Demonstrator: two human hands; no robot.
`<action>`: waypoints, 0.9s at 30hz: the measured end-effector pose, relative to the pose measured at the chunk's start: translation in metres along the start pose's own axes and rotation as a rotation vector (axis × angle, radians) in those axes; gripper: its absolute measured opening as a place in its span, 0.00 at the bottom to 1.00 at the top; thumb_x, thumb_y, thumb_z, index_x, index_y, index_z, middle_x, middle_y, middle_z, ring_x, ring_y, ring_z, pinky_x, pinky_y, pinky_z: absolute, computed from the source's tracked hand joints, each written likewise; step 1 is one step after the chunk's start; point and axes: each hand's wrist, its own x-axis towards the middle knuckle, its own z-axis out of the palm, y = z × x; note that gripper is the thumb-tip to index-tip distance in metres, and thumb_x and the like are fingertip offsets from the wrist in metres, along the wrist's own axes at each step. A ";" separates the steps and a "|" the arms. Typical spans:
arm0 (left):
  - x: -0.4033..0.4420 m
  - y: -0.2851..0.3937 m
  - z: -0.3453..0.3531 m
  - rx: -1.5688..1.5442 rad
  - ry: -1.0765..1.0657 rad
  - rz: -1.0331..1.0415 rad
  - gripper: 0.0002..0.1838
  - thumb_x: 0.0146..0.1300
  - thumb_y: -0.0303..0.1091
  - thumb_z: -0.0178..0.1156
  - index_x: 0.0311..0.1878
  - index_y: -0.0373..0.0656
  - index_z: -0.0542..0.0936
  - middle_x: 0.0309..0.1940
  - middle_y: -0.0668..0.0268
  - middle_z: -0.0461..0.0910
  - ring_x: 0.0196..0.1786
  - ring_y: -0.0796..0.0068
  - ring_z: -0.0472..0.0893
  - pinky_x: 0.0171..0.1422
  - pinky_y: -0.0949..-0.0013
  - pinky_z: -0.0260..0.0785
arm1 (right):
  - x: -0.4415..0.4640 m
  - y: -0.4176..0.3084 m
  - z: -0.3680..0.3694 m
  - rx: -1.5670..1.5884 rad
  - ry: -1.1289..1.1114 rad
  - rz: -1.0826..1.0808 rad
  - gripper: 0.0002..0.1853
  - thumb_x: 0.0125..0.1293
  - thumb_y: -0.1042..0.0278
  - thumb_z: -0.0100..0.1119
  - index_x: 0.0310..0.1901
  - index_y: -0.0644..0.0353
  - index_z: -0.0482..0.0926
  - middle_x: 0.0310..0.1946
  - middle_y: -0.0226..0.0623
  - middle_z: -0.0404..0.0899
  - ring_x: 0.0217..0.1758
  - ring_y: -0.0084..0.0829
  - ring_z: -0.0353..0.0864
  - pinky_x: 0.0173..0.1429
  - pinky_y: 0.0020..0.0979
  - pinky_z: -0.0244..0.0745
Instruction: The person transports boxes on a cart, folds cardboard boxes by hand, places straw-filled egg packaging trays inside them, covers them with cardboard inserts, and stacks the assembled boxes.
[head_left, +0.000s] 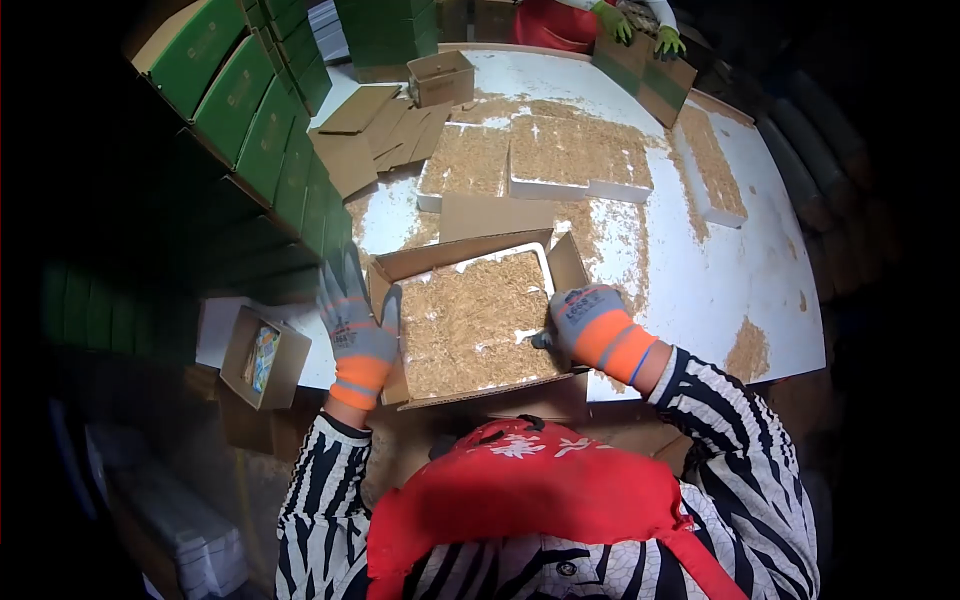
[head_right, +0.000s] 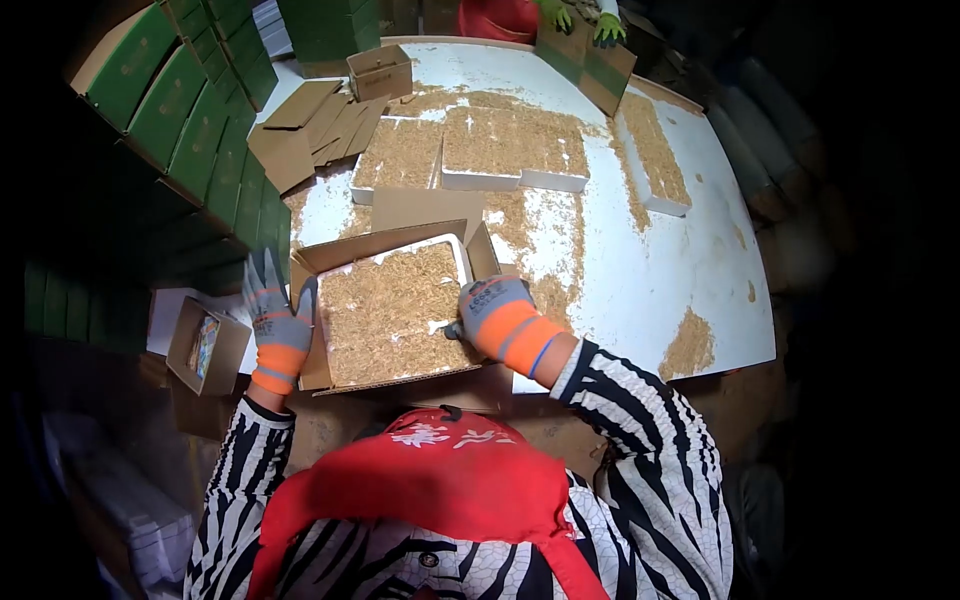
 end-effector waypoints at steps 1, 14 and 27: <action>0.013 0.021 -0.020 0.126 0.010 0.160 0.27 0.61 0.39 0.61 0.63 0.42 0.72 0.60 0.49 0.70 0.61 0.49 0.69 0.67 0.55 0.61 | 0.008 -0.004 -0.002 -0.018 -0.067 -0.008 0.14 0.61 0.55 0.59 0.39 0.56 0.86 0.37 0.37 0.86 0.41 0.37 0.86 0.39 0.38 0.79; 0.006 0.085 0.061 0.025 -0.749 0.571 0.35 0.61 0.50 0.58 0.68 0.43 0.65 0.70 0.51 0.60 0.72 0.49 0.59 0.77 0.51 0.44 | 0.018 0.047 -0.038 0.282 0.078 -0.580 0.17 0.63 0.51 0.57 0.40 0.58 0.83 0.30 0.46 0.82 0.39 0.41 0.84 0.46 0.38 0.76; -0.009 0.081 0.071 0.083 -0.881 0.468 0.42 0.59 0.53 0.59 0.71 0.37 0.60 0.72 0.51 0.57 0.75 0.52 0.56 0.77 0.49 0.44 | 0.280 0.115 0.104 0.534 0.299 0.006 0.50 0.49 0.39 0.68 0.70 0.57 0.60 0.64 0.48 0.70 0.68 0.45 0.68 0.71 0.41 0.60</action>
